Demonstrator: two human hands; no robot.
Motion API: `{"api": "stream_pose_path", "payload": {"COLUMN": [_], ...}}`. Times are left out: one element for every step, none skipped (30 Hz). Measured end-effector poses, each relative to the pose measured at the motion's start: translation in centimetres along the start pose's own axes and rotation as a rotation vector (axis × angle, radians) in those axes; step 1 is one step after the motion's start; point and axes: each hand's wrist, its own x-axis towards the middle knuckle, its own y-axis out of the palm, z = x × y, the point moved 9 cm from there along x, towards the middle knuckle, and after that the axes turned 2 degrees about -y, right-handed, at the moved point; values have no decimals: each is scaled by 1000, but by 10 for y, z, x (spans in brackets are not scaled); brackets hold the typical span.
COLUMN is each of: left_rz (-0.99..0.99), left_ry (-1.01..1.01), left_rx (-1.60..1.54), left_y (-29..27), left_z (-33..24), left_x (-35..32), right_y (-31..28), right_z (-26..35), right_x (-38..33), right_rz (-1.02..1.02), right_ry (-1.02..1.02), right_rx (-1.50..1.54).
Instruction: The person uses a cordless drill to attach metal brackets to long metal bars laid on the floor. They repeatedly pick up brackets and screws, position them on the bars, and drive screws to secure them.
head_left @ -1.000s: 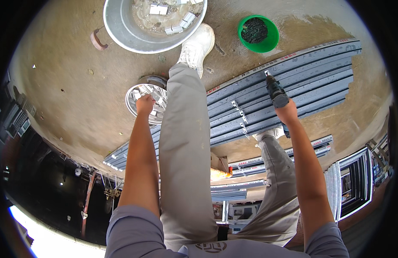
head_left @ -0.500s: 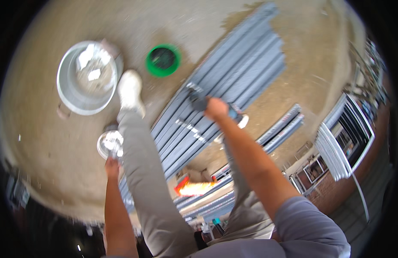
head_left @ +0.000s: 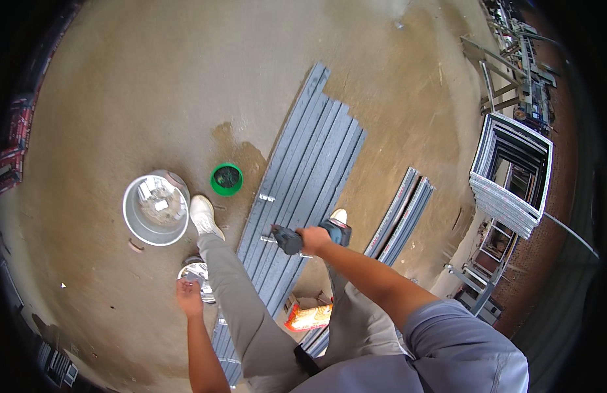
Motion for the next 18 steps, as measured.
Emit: {"api": "stream_pose_path", "payload": {"left_rz": [-14,-18,-11,5,-100,-163,-219,-137,-57,51,81,135,194,240,228,215,205,160], "left_ry": [68,99,149,60,145,285,402,336,273,233,150,87,-20,1,51,63,85,102], "left_rx": [48,81,107,103,171,240,301,224,151,50,41,-1,-46,-66,-57,-57,-71,-18], "left_y": [3,5,5,3,-1,-1,-7,-5,1,6,7,16,24,34,42,48,58,66], "left_z": [-21,-34,-49,-53,-73,-97,-125,-137,-149,-166,-181,-198,-211,-236,-263,-284,-305,-325], "left_x": [-3,-9,-19,-24,-27,-35,-41,-41,-45,-50,-54,-60,-68,-81,-94,-109,-124,-139], "right_y": [-13,-29,-43,-60,-74,-88,-98,-113,-124,-133,-140,-143,-141,-134,-129,-118,-105,-92], "right_z": [-7,-13,-23,-31,-42,-53,-66,-76,-89,-101,-116,-131,-148,-164,-184,-202,-222,-243], "right_x": [-21,-44,-71,-100,-133,-163,-192,-223,-254,-283,-311,-333,-355,-372,-383,-389,-391,-390], "right_rz": [-4,-39,-49,-94,-127,-133,-134,-193,-250,-309,-382,-423,-476,-495,-517,-510,-503,-510], "right_ry": [39,59,115,149,214,247,316,339,400,448,516,558,627,659,727,717,758,785], "right_rx": [-4,0,-6,6,7,26,40,65,83,106,123,153,183,233,283,371,434,497]}}
